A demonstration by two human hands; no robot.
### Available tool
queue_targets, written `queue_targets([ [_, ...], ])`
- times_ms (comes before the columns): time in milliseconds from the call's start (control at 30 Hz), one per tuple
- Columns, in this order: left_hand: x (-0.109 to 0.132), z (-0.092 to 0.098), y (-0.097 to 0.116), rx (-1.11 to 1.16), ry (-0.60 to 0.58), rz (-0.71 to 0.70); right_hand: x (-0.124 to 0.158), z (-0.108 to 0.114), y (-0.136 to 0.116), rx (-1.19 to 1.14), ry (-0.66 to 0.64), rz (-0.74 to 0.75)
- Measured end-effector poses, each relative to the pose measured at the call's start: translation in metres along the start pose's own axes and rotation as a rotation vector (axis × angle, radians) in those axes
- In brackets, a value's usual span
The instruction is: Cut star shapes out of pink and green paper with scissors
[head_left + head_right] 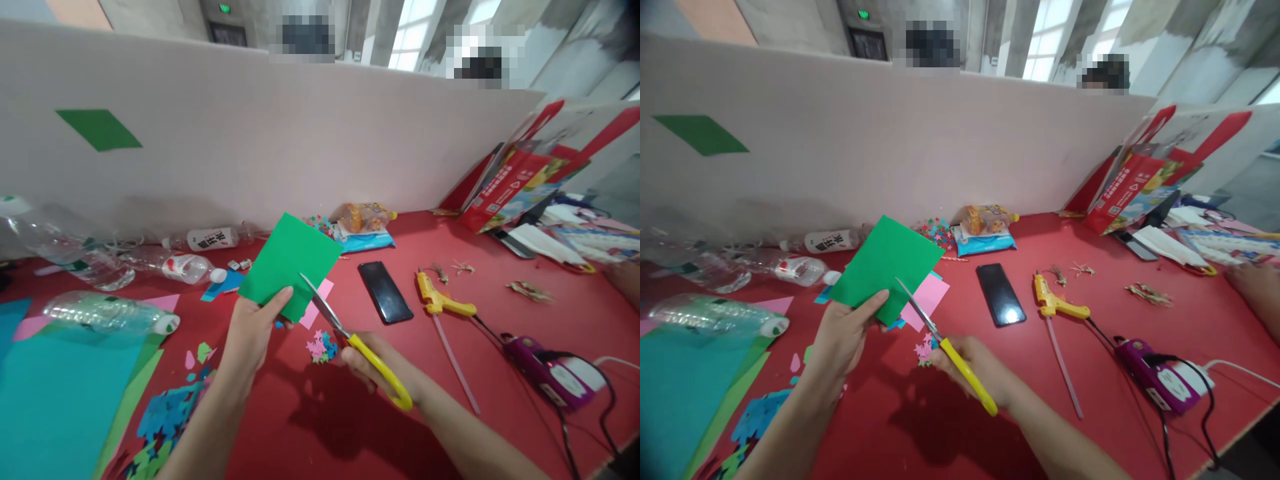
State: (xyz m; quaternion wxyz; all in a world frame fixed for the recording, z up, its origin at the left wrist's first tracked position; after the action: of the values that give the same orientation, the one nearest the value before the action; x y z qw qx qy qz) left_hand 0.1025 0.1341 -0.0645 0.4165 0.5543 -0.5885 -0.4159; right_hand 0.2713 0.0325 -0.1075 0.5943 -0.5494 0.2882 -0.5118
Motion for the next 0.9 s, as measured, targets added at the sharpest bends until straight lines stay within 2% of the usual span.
queue_targets([
  [200,0.0,-0.003,0.009,-0.016,-0.059,-0.032,-0.004,-0.002,0.006,-0.007,0.026,-0.041],
  [400,0.008,-0.017,0.007,-0.151,-0.242,0.005,-0.001,0.001,-0.001,0.011,0.044,0.008],
  [633,0.013,-0.02,0.001,-0.038,-0.17,0.023,-0.003,-0.002,0.007,-0.03,0.11,-0.012],
  [800,0.018,-0.031,-0.012,-0.091,-0.226,0.11,-0.004,-0.004,0.004,-0.095,0.127,-0.06],
  [900,0.019,-0.033,-0.017,-0.067,-0.198,0.137,-0.006,-0.005,0.004,-0.134,0.139,-0.101],
])
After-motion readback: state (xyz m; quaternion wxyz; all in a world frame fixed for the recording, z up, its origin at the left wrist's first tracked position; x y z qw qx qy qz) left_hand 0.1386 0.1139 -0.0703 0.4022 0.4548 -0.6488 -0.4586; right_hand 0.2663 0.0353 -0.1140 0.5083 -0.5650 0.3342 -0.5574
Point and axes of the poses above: each hand's wrist, its own x-axis away from the middle knuckle, its own z-axis out of the back of the hand, y = z × x, the point moved 8 cm from there along -x, towards the middle knuckle, and after that the axes turned 5 degrees about x, right-handed, at the moved point
